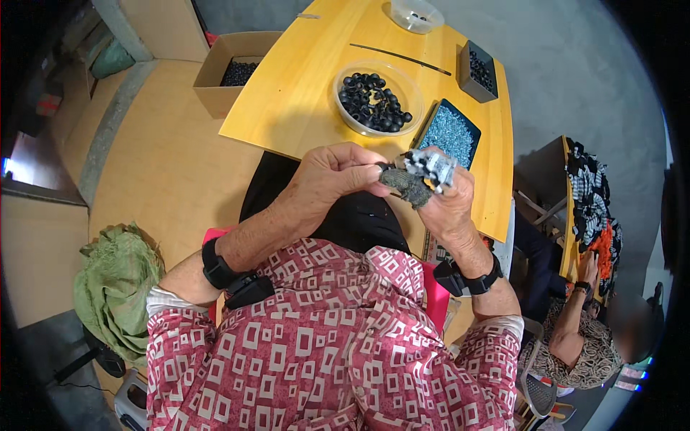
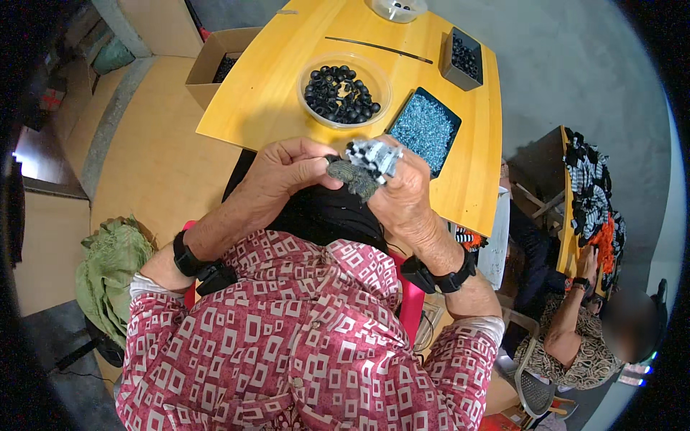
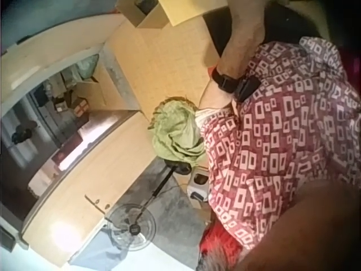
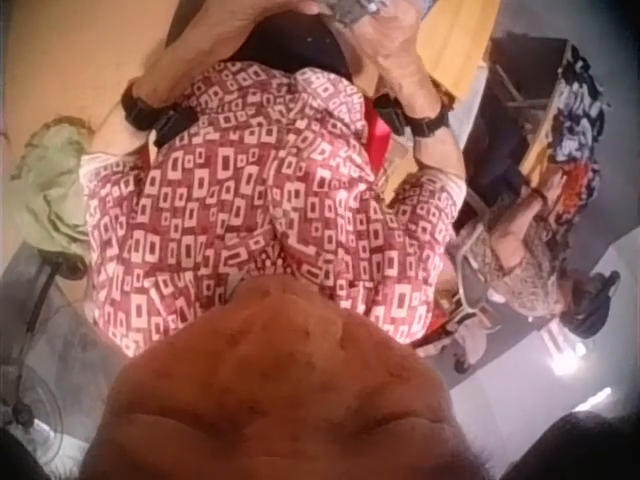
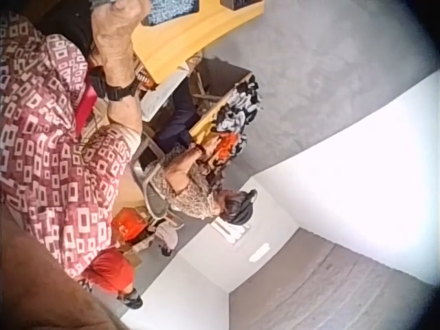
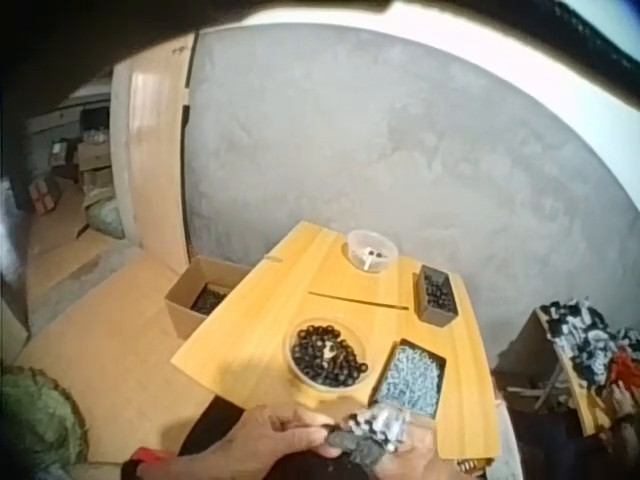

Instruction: The person assembles small electronic components by hand, inserting small black components into a larger textured electronic housing.

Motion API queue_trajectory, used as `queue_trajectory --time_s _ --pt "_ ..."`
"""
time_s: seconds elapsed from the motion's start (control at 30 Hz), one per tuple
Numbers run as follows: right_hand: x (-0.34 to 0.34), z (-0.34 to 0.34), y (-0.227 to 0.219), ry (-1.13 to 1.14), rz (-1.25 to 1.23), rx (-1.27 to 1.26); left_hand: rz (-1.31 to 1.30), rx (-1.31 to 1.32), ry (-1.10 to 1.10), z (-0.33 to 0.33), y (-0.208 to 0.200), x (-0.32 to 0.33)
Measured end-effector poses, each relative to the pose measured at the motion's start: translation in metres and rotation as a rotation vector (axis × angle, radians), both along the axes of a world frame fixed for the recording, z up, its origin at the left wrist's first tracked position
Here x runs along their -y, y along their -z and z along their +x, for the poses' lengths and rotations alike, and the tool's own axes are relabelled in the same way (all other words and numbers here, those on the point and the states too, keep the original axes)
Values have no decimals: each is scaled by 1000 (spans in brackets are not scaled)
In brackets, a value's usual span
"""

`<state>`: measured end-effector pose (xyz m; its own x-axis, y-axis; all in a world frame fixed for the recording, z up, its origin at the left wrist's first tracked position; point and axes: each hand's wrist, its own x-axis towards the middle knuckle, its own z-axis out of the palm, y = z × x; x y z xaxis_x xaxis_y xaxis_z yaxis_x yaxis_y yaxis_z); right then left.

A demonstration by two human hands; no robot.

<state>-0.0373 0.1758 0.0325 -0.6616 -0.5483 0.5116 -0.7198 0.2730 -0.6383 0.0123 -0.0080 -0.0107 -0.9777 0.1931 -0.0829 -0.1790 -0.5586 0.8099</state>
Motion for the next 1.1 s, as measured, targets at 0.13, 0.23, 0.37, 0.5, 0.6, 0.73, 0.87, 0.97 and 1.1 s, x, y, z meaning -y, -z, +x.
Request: queue_trajectory --time_s 0.13,0.23,0.37,0.5,0.6,0.73,0.87,0.97,1.1 --pt "6 0 11 -21 56 -313 73 61 -15 2 4 -1" --pt "9 7 11 15 84 -359 65 50 -31 5 6 -5" --pt "7 9 21 60 98 -416 0 90 -71 7 3 -9" --pt "8 10 22 55 113 -445 -29 90 -84 8 2 -9" --pt "6 8 24 39 116 -478 -35 89 -76 6 1 -8" --pt "3 7 19 -1 147 -488 -66 81 -19 3 0 -4" --pt "5 5 15 -8 86 -443 -176 20 44 0 -3 4" --pt "6 8 11 53 54 -320 -166 10 100 -3 -6 9" --pt "3 8 10 63 17 -268 -95 33 132 -1 -12 7"
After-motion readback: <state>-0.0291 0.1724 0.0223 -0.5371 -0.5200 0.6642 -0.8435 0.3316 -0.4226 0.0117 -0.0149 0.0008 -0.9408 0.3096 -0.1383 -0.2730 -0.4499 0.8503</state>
